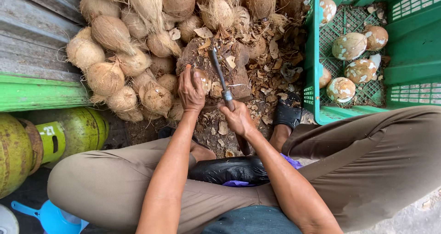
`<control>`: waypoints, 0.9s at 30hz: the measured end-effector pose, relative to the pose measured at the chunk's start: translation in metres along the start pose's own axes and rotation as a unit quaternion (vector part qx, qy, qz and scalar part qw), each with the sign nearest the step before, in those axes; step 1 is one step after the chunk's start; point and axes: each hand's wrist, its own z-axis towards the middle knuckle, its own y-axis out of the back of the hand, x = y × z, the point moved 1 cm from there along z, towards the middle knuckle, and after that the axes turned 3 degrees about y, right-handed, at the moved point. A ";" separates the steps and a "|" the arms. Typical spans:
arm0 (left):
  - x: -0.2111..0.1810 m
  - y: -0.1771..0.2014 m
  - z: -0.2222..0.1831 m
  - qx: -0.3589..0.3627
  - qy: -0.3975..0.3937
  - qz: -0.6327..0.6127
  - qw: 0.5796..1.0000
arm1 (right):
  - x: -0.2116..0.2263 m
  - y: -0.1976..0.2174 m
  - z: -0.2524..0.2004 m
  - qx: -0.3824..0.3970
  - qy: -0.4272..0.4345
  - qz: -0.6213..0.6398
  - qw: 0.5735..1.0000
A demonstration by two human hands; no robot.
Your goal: The person sits cross-legged and uses a machete to peel the husk off a coconut, rotating it to remove the outer layer. The peeled coconut is placed into a green crate.
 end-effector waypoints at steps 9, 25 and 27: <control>-0.003 -0.002 -0.011 0.007 -0.014 0.020 1.000 | -0.024 -0.016 0.001 -0.025 0.070 -0.008 0.997; -0.019 0.002 -0.025 -0.011 -0.006 0.013 1.000 | -0.020 -0.008 -0.007 -0.008 -0.011 -0.017 1.000; -0.021 0.004 -0.004 -0.020 -0.025 0.018 0.999 | -0.012 -0.006 0.011 0.017 -0.040 -0.037 0.998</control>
